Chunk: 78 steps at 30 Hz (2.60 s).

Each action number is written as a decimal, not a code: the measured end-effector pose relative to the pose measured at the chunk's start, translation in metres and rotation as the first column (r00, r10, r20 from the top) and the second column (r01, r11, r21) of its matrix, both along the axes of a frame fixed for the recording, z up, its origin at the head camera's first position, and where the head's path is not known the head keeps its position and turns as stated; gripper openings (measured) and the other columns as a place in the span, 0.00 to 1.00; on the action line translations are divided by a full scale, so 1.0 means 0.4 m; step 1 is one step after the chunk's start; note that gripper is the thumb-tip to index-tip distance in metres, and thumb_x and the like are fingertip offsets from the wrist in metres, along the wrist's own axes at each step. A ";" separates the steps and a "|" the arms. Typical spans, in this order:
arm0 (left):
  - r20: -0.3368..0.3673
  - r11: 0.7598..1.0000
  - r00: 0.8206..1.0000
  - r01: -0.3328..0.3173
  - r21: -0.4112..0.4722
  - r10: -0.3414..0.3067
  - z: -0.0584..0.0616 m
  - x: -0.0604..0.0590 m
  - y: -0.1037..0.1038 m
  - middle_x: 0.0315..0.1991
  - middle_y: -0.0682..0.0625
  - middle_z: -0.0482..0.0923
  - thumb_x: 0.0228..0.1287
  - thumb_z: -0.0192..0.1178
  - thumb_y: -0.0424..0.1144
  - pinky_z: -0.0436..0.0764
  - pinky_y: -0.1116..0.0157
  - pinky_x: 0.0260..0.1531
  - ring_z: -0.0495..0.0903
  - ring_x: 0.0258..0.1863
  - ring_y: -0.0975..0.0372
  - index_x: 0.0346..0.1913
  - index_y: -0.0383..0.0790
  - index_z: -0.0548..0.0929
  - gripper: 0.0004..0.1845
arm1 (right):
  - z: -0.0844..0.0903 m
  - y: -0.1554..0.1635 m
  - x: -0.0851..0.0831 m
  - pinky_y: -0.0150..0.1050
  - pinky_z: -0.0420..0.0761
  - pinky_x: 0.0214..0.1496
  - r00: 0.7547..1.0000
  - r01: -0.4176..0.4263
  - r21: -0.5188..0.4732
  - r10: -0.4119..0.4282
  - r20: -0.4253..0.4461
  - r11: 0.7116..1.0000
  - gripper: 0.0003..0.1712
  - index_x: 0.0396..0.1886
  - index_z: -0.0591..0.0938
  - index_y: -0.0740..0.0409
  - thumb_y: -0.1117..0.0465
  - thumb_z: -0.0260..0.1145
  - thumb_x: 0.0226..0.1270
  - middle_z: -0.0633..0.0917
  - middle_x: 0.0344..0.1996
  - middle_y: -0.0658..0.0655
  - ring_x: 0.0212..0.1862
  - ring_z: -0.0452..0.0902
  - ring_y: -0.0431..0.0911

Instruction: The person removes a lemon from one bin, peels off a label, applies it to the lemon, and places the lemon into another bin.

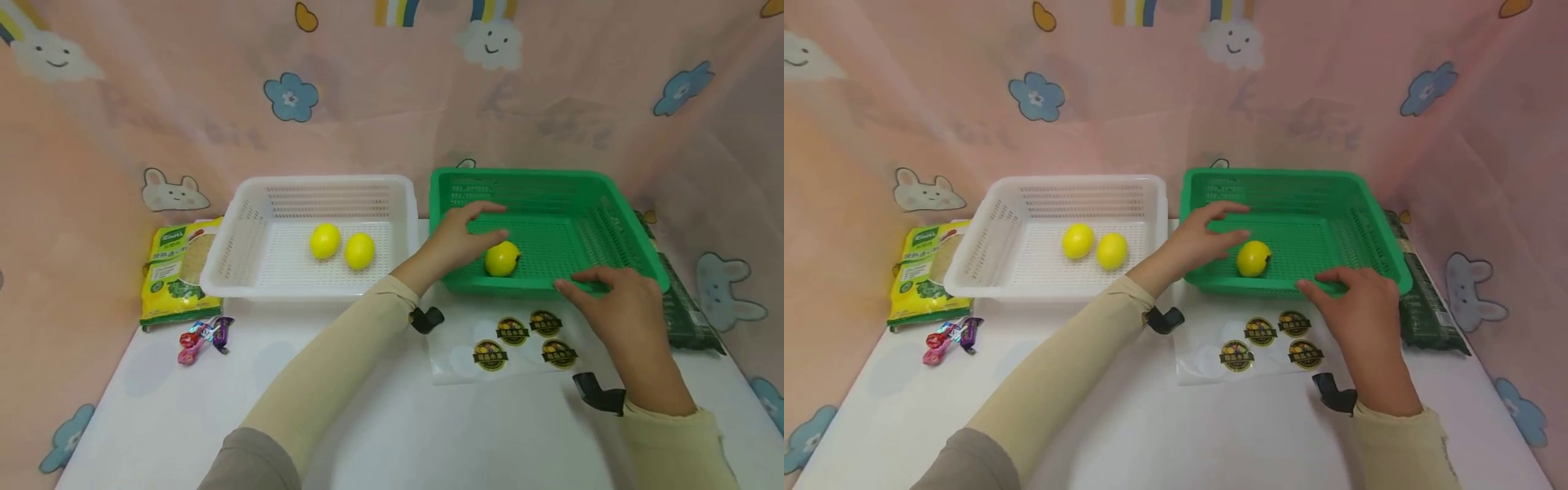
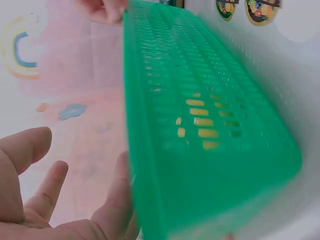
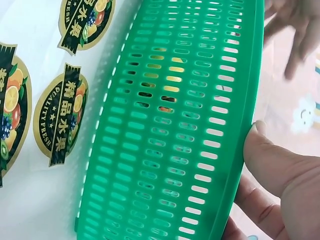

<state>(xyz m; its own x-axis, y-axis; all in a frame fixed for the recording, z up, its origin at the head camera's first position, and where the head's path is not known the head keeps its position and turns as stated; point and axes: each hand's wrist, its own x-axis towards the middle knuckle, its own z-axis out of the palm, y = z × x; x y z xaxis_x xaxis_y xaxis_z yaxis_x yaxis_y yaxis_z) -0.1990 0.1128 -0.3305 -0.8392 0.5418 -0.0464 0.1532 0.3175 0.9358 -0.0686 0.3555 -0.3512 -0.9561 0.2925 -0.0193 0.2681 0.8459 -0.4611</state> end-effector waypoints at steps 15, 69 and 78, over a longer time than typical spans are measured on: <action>-0.188 0.979 0.961 -0.202 0.011 0.201 -0.001 0.110 -0.374 0.72 0.48 0.69 0.75 0.66 0.43 0.82 0.49 0.58 0.77 0.64 0.47 0.70 0.49 0.79 0.23 | -0.022 0.018 0.007 0.71 0.41 0.78 0.993 -0.053 -0.014 0.051 -0.106 0.999 0.36 0.67 0.80 0.67 0.40 0.59 0.82 0.72 0.67 0.80 0.71 0.58 0.77; 0.072 0.962 0.988 -0.112 -0.250 0.133 0.018 -0.243 -0.432 0.70 0.40 0.70 0.71 0.72 0.37 0.85 0.55 0.54 0.80 0.54 0.48 0.76 0.47 0.73 0.34 | -0.065 -0.500 -0.124 0.51 0.56 0.81 0.901 -0.339 -0.051 0.309 -0.304 0.939 0.13 0.39 0.92 0.54 0.49 0.79 0.68 0.91 0.39 0.53 0.73 0.68 0.59; -0.126 0.978 0.990 -0.087 -0.191 0.064 0.104 0.012 -0.429 0.69 0.53 0.75 0.69 0.74 0.43 0.84 0.54 0.46 0.79 0.51 0.49 0.72 0.57 0.79 0.30 | -0.065 -0.499 -0.126 0.54 0.56 0.81 0.907 -0.337 -0.053 0.309 -0.285 0.940 0.14 0.39 0.92 0.55 0.49 0.79 0.68 0.91 0.39 0.54 0.73 0.67 0.60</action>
<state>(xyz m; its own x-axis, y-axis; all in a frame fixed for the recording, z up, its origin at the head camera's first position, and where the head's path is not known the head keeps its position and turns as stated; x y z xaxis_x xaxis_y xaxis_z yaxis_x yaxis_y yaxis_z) -0.1942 -0.0589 -0.2891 -0.8833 0.4669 -0.0427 0.2282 0.5077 0.8308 -0.1190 0.1559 -0.3771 -0.9708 -0.0237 0.2389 -0.1582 0.8117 -0.5622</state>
